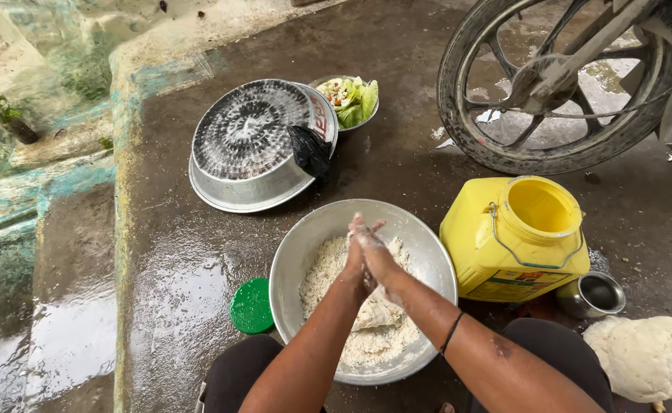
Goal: The person kneads dough in a large metal bowl by hand, occasionally adding water from a small metal cup.
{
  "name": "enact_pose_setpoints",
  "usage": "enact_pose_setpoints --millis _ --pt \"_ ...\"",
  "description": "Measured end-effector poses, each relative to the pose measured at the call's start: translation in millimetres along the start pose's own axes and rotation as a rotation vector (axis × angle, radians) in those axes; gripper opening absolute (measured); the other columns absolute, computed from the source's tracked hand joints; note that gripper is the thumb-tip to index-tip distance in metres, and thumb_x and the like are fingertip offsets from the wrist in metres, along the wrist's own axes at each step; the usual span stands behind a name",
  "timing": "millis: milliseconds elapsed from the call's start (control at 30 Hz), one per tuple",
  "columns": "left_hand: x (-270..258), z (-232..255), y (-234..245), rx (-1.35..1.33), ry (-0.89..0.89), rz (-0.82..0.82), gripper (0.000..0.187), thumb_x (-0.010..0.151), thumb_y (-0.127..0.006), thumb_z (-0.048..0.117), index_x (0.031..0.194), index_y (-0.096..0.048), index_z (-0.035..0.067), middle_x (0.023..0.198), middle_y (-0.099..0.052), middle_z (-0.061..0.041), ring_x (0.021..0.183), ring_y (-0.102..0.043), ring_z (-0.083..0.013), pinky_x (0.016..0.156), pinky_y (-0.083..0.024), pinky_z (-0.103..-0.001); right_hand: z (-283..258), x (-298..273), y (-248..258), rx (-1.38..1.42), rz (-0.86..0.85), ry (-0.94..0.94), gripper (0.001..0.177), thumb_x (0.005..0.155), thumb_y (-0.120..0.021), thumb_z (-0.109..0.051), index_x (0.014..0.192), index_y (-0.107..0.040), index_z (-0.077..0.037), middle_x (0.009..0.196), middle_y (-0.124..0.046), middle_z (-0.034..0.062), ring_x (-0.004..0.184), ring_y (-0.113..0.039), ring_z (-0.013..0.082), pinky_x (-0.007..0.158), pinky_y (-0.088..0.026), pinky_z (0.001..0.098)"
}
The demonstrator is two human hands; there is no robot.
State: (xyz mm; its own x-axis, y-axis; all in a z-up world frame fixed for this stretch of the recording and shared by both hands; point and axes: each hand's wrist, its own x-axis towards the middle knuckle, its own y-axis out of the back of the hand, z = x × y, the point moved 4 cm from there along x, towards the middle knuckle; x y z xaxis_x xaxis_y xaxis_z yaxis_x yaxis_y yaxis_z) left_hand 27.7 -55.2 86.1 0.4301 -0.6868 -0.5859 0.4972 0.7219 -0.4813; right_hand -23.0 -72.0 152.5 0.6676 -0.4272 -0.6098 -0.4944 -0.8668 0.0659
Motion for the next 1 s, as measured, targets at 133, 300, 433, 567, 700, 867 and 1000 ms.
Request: enact_pose_setpoints --millis 133,300,433,567,700,867,1000 --pt "20.4 1.8 27.1 -0.102 -0.110 0.080 0.091 0.091 -0.031 0.080 0.151 -0.043 0.013 0.143 -0.047 -0.017 0.125 -0.044 -0.0312 0.100 -0.043 -0.050 5.7 -15.5 -19.8 -0.153 -0.003 0.075 0.097 0.087 -0.031 -0.078 0.164 -0.005 -0.026 0.169 -0.013 0.0172 0.154 -0.019 0.0427 0.121 -0.023 0.0662" --pt "43.1 -3.0 39.2 -0.147 -0.037 0.108 0.092 0.091 -0.027 0.080 0.155 -0.034 0.013 0.150 -0.037 -0.017 0.134 -0.034 -0.0313 0.106 -0.035 -0.051 5.7 -15.2 -14.3 -0.212 -0.019 0.180 0.104 0.091 -0.041 -0.080 0.162 0.003 -0.018 0.171 -0.003 0.0174 0.156 -0.014 0.0410 0.123 -0.020 0.0627" --pt "28.0 -22.8 13.4 -0.008 -0.021 0.070 0.094 0.091 -0.025 0.079 0.158 -0.026 0.013 0.156 -0.028 -0.017 0.140 -0.026 -0.0313 0.112 -0.029 -0.051 8.3 0.8 -3.3 0.053 -0.004 -0.023 0.096 0.088 -0.037 -0.075 0.164 -0.012 -0.022 0.167 -0.023 0.0213 0.151 -0.027 0.0434 0.116 -0.028 0.0671" --pt "9.1 -30.8 -5.9 0.074 -0.007 0.041 0.095 0.092 -0.022 0.079 0.161 -0.019 0.014 0.162 -0.020 -0.017 0.147 -0.018 -0.0314 0.117 -0.024 -0.052 13.3 30.2 16.1 0.290 -0.095 0.010 0.090 0.092 -0.038 -0.074 0.163 -0.024 -0.019 0.167 -0.027 0.0211 0.148 -0.030 0.0477 0.119 -0.032 0.0618" --pt "-21.7 -23.5 -24.8 0.149 -0.008 0.029 0.097 0.092 -0.020 0.078 0.164 -0.012 0.014 0.168 -0.011 -0.017 0.154 -0.011 -0.0314 0.122 -0.018 -0.053 25.4 62.8 28.3 0.335 -0.119 0.053 0.093 0.091 -0.029 -0.080 0.160 -0.036 -0.018 0.169 -0.029 0.0119 0.151 -0.031 0.0348 0.122 -0.024 0.0535" --pt "-43.2 -19.7 -35.2 0.258 0.005 0.032 0.102 0.090 -0.016 0.082 0.166 -0.010 0.014 0.171 -0.009 -0.016 0.157 -0.008 -0.0315 0.124 -0.014 -0.054 45.1 80.0 31.7 1.130 -0.140 0.056 0.092 0.091 -0.026 -0.077 0.162 -0.025 -0.019 0.170 -0.021 0.0076 0.153 -0.021 0.0336 0.122 -0.017 0.0575" --pt "-6.9 -25.7 -15.1 0.064 -0.090 -0.036 0.108 0.088 -0.027 0.087 0.159 -0.030 0.005 0.159 -0.044 -0.022 0.146 -0.043 -0.0366 0.119 -0.034 -0.049 44.3 53.0 27.8 0.467 0.069 -0.081 0.101 0.093 -0.036 -0.082 0.164 -0.021 -0.013 0.170 -0.022 0.0192 0.154 -0.027 0.0375 0.124 -0.026 0.0527"
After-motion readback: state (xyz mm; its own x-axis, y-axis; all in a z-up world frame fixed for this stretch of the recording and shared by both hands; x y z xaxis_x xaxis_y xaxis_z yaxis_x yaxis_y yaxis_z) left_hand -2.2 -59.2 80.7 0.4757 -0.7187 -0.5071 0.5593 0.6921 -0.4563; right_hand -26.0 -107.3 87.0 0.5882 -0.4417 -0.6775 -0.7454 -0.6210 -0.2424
